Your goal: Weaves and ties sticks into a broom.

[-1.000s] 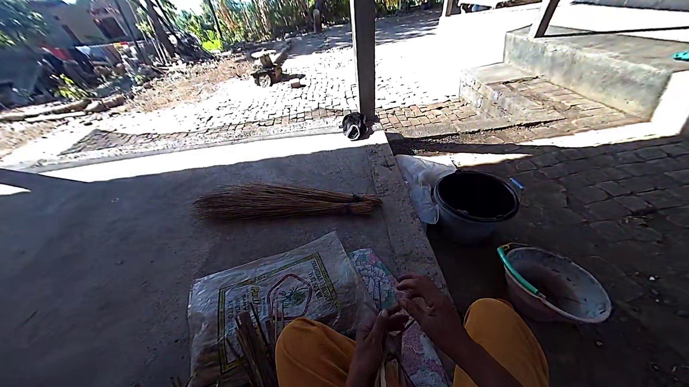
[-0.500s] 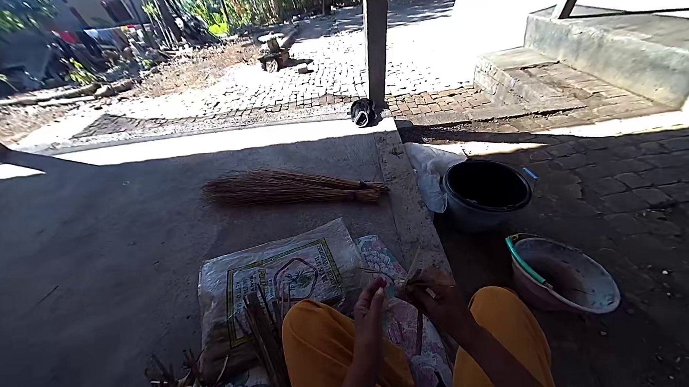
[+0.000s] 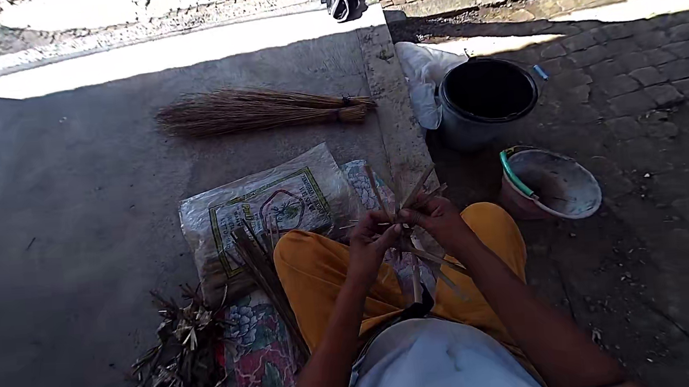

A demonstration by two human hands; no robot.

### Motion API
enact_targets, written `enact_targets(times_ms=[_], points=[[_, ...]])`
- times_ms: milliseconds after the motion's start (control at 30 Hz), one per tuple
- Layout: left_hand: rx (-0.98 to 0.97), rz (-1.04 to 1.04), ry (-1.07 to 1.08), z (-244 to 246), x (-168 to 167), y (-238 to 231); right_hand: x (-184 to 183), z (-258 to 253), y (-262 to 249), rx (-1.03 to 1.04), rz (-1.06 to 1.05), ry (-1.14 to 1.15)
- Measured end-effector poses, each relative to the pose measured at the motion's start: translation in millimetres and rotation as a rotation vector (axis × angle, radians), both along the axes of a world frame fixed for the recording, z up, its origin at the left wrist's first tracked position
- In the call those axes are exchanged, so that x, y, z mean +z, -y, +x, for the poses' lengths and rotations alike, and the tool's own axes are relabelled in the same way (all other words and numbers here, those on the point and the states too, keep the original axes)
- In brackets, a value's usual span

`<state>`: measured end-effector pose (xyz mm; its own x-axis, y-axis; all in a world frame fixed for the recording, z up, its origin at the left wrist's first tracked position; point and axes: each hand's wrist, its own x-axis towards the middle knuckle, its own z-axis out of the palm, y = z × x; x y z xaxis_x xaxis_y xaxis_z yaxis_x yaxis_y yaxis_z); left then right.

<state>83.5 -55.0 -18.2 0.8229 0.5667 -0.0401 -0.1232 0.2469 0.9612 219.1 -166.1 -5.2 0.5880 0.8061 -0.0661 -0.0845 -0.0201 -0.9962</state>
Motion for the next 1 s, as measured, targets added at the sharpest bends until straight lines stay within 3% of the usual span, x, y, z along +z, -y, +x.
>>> enact_targets(times_ms=[300, 500, 633, 833, 1000], points=[[-0.002, -0.027, -0.13, 3.8, 4.0, -5.0, -6.0, 2.1, -1.4, -0.002, -0.026, 0.246], [-0.109, -0.084, -0.088, -1.7, -4.1, -9.1, -3.0, 20.5, 10.4, 0.346, 0.045, 0.058], [-0.145, -0.031, -0.035, -2.8, -7.0, -8.5, 4.9, 17.9, 9.7, 0.287, 0.004, 0.035], [-0.091, -0.042, -0.091, -2.4, -6.5, -2.2, 11.8, 12.8, 4.3, 0.197, -0.177, 0.215], [-0.018, -0.088, -0.129, -2.2, -14.2, 2.6, 4.0, 12.6, 7.6, 0.247, -0.134, 0.107]])
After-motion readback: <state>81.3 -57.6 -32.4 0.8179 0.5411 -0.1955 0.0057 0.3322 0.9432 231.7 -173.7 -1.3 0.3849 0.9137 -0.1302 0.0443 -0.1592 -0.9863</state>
